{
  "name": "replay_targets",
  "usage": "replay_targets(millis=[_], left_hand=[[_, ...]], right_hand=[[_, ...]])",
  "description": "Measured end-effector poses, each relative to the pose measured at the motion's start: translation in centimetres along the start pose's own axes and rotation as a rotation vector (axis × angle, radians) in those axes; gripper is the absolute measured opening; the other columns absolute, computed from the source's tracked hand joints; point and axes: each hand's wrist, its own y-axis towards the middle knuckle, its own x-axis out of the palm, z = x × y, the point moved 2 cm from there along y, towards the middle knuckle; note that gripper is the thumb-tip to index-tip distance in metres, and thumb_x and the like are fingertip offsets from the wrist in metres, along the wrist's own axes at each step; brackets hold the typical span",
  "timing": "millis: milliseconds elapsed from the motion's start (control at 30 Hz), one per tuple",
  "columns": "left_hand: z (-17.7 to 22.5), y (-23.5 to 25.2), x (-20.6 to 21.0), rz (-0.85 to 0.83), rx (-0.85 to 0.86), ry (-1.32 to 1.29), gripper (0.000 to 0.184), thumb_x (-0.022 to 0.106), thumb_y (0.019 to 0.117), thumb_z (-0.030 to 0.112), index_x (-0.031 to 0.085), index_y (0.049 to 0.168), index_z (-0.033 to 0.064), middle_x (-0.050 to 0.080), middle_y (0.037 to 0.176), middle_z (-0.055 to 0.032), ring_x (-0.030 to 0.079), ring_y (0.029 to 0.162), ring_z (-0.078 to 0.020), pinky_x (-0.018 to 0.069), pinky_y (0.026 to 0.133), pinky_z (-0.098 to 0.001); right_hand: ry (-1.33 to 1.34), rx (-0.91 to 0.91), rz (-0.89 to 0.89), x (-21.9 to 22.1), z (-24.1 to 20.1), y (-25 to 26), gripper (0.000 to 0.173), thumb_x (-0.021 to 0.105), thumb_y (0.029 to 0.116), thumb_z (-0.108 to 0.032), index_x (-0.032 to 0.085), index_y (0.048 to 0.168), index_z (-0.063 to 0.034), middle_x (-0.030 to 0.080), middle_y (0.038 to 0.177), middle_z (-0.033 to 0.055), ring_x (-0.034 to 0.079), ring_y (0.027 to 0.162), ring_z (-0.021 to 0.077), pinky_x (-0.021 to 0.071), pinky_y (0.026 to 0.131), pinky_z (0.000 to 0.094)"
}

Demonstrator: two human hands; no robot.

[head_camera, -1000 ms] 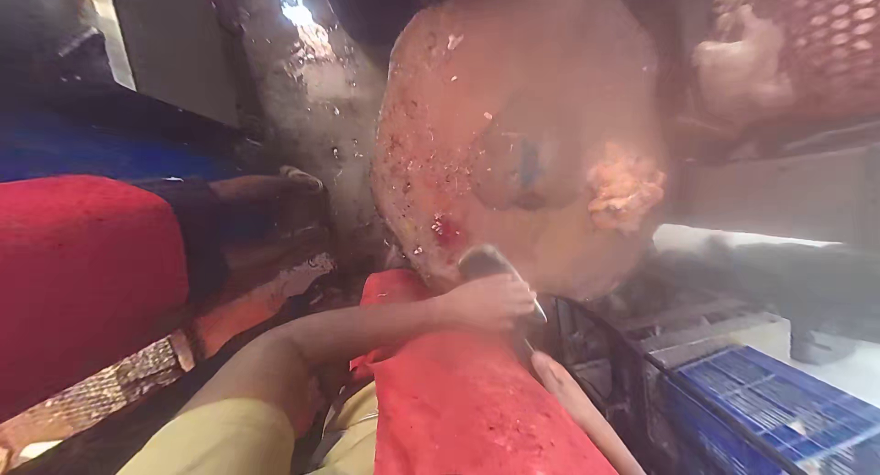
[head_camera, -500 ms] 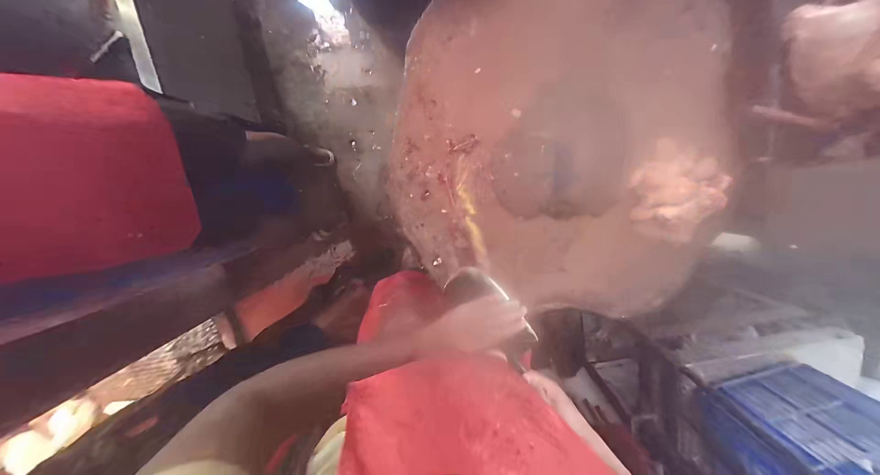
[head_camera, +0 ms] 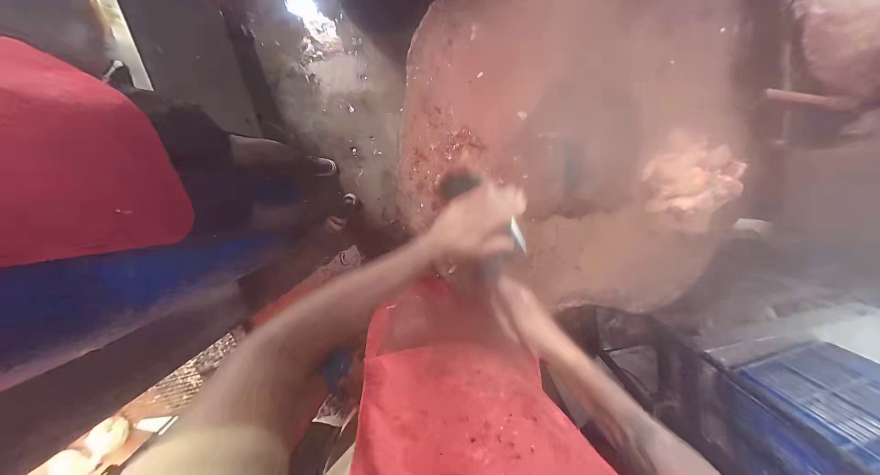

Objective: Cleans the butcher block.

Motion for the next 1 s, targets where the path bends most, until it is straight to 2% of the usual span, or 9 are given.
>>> replay_targets(millis=[167, 300, 400, 500, 633, 767, 867, 933, 1000], left_hand=[[-0.3, -0.1, -0.2, 0.0, -0.09, 0.02, 0.072, 0.043, 0.1023, 0.059, 0.045, 0.155, 0.01, 0.043, 0.161, -0.0084, 0.034, 0.152, -0.0226, 0.023, 0.127, -0.0461], [4.3, -6.7, 1.9, 0.11, -0.195, -0.129, 0.048, 0.054, 0.1013, 0.047, 0.065, 0.137, 0.0174, 0.067, 0.136, -0.0054, 0.062, 0.128, -0.0214, 0.0495, 0.109, -0.0446], [-4.5, 2.1, -1.7, 0.288, -0.101, -0.09, 0.037, 0.058, 0.1008, 0.04, 0.072, 0.128, 0.0192, 0.075, 0.115, -0.0033, 0.071, 0.104, -0.019, 0.0586, 0.09, -0.0431], [-5.5, 3.0, -2.6, 0.285, -0.123, -0.114, 0.032, 0.057, 0.1021, 0.037, 0.076, 0.115, 0.0148, 0.076, 0.109, -0.0045, 0.073, 0.1, -0.0198, 0.0597, 0.088, -0.0437], [2.9, -8.0, 1.1, 0.359, -0.337, -0.082, 0.032, 0.055, 0.1028, 0.036, 0.078, 0.107, 0.0145, 0.078, 0.107, -0.0054, 0.074, 0.103, -0.0203, 0.0605, 0.091, -0.0434], [-5.9, 2.6, -3.2, 0.369, -0.217, -0.083, 0.032, 0.061, 0.0988, 0.04, 0.076, 0.096, 0.0125, 0.074, 0.089, -0.0062, 0.072, 0.083, -0.0223, 0.0602, 0.075, -0.0469], [-7.5, 5.2, -4.7, 0.302, -0.206, -0.117, 0.036, 0.061, 0.099, 0.045, 0.076, 0.102, 0.0124, 0.075, 0.091, -0.0051, 0.073, 0.084, -0.0204, 0.061, 0.077, -0.0464], [-2.6, -1.4, -2.3, 0.344, -0.326, -0.106, 0.032, 0.061, 0.0994, 0.039, 0.075, 0.093, 0.0109, 0.072, 0.088, -0.0075, 0.072, 0.083, -0.0225, 0.0602, 0.074, -0.0454], [1.6, -6.8, 0.1, 0.409, -0.364, -0.122, 0.03, 0.061, 0.0979, 0.037, 0.078, 0.095, 0.0123, 0.078, 0.096, -0.0058, 0.075, 0.092, -0.0197, 0.0622, 0.082, -0.0421]], right_hand=[[-0.017, 0.039, -0.032, -0.1, 0.6, 0.3, 0.049, 0.028, 0.1109, -0.043, 0.059, 0.104, -0.0057, 0.054, 0.064, 0.0011, 0.05, 0.047, 0.0111, 0.0459, 0.043, 0.0283], [-0.164, 0.036, -0.114, -0.5, 5.3, -2.4, 0.045, 0.036, 0.1096, -0.033, 0.07, 0.115, -0.003, 0.071, 0.096, 0.0033, 0.066, 0.088, 0.0077, 0.0558, 0.084, 0.0301], [0.104, 0.097, -0.003, 1.2, -3.0, 3.9, 0.052, 0.027, 0.1117, -0.046, 0.057, 0.103, -0.0055, 0.052, 0.063, 0.0008, 0.048, 0.046, 0.0109, 0.0452, 0.042, 0.0272], [0.123, 0.075, -0.032, 1.6, -4.1, 4.5, 0.052, 0.024, 0.112, -0.046, 0.056, 0.103, -0.0052, 0.05, 0.06, 0.0003, 0.046, 0.043, 0.0112, 0.0435, 0.039, 0.0269], [-0.212, 0.071, -0.14, 1.2, 3.6, -0.5, 0.044, 0.039, 0.1099, -0.033, 0.069, 0.116, -0.0019, 0.07, 0.098, 0.0058, 0.065, 0.091, 0.0105, 0.0546, 0.088, 0.0345], [0.138, 0.064, 0.006, 2.6, -5.2, 4.9, 0.051, 0.028, 0.1107, -0.049, 0.056, 0.109, -0.0067, 0.052, 0.063, 0.0004, 0.048, 0.045, 0.01, 0.0451, 0.041, 0.0261], [0.172, 0.08, -0.02, 1.8, -7.3, 5.8, 0.054, 0.024, 0.1108, -0.051, 0.054, 0.102, -0.0063, 0.048, 0.059, 0.0, 0.045, 0.043, 0.0106, 0.0431, 0.039, 0.0257], [-0.102, 0.084, -0.076, 1.3, -2.5, 2.7, 0.05, 0.028, 0.1111, -0.042, 0.061, 0.106, -0.0047, 0.058, 0.068, 0.0012, 0.053, 0.052, 0.0094, 0.0482, 0.048, 0.0276], [-0.228, 0.119, -0.123, 1.4, 1.8, 0.3, 0.045, 0.039, 0.1105, -0.034, 0.069, 0.118, -0.0012, 0.071, 0.098, 0.0063, 0.066, 0.088, 0.0118, 0.0555, 0.085, 0.0345]])
